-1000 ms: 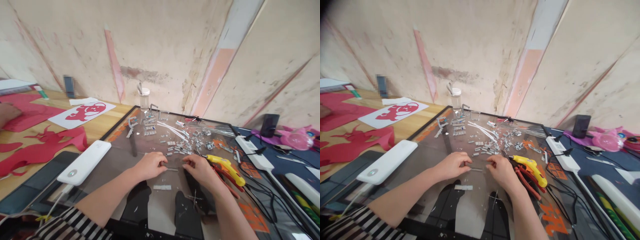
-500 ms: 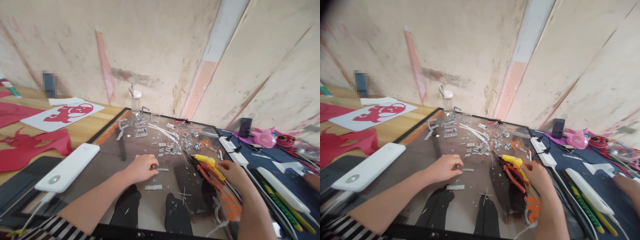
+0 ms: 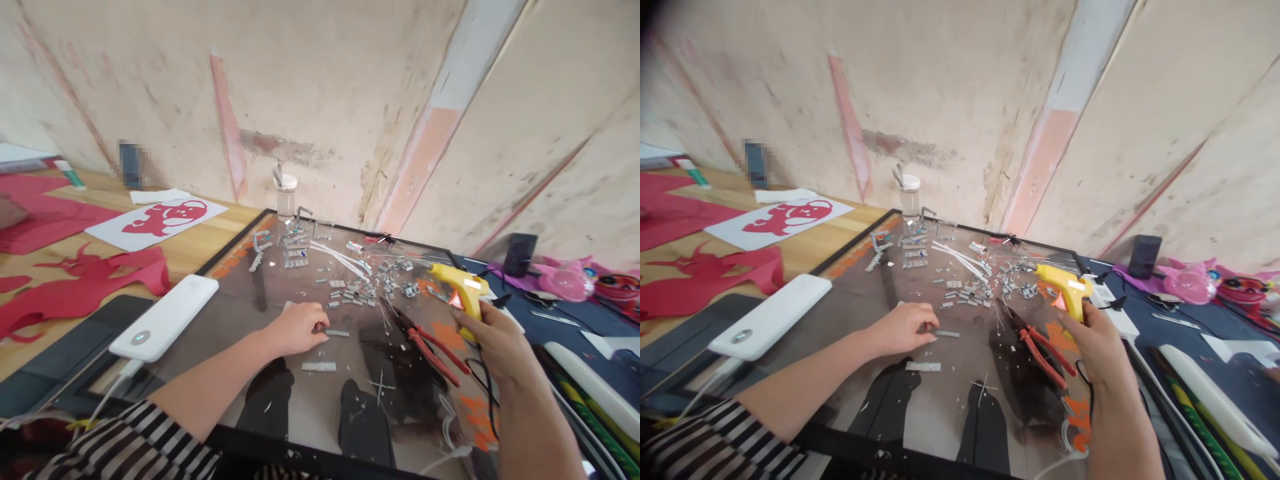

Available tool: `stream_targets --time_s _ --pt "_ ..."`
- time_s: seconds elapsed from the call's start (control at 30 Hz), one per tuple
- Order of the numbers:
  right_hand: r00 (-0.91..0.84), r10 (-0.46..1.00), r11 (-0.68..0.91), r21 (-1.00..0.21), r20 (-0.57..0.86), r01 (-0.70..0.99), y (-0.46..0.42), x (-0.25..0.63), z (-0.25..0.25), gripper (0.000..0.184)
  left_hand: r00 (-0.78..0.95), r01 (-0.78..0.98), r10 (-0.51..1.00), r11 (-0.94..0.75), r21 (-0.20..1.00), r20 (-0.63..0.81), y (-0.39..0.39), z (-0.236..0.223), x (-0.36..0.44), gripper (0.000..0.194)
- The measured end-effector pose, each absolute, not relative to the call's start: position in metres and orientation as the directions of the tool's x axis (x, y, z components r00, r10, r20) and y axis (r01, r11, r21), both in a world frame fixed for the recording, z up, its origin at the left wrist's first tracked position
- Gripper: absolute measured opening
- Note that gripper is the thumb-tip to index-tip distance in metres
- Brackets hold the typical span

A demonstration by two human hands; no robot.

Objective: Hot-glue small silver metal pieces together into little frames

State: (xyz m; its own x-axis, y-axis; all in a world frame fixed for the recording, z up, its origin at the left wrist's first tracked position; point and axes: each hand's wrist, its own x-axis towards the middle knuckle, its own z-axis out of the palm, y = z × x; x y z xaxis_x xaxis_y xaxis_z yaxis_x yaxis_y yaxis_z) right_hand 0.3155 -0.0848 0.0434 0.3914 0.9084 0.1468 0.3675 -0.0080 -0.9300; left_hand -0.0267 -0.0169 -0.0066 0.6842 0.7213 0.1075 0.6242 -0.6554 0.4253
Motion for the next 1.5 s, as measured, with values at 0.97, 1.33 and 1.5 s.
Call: stream_targets --time_s 0.97,1.33,1.5 --pt "-0.247 0.959 -0.108 -0.983 -0.141 0.146 -0.071 0.26 0.02 0.033 0.678 0.617 0.729 -0.635 0.464 0.095 -0.015 -0.014 -0.024 0.011" --pt "-0.3 0.932 -0.078 -0.922 -0.202 0.38 -0.073 0.262 0.016 0.038 0.676 0.62 0.731 -0.631 0.466 0.091 -0.016 -0.013 -0.025 0.011" --pt "-0.364 0.912 0.004 -0.881 -0.191 0.474 -0.07 0.262 0.014 0.036 0.671 0.625 0.737 -0.621 0.473 0.08 -0.016 -0.012 -0.024 0.012"
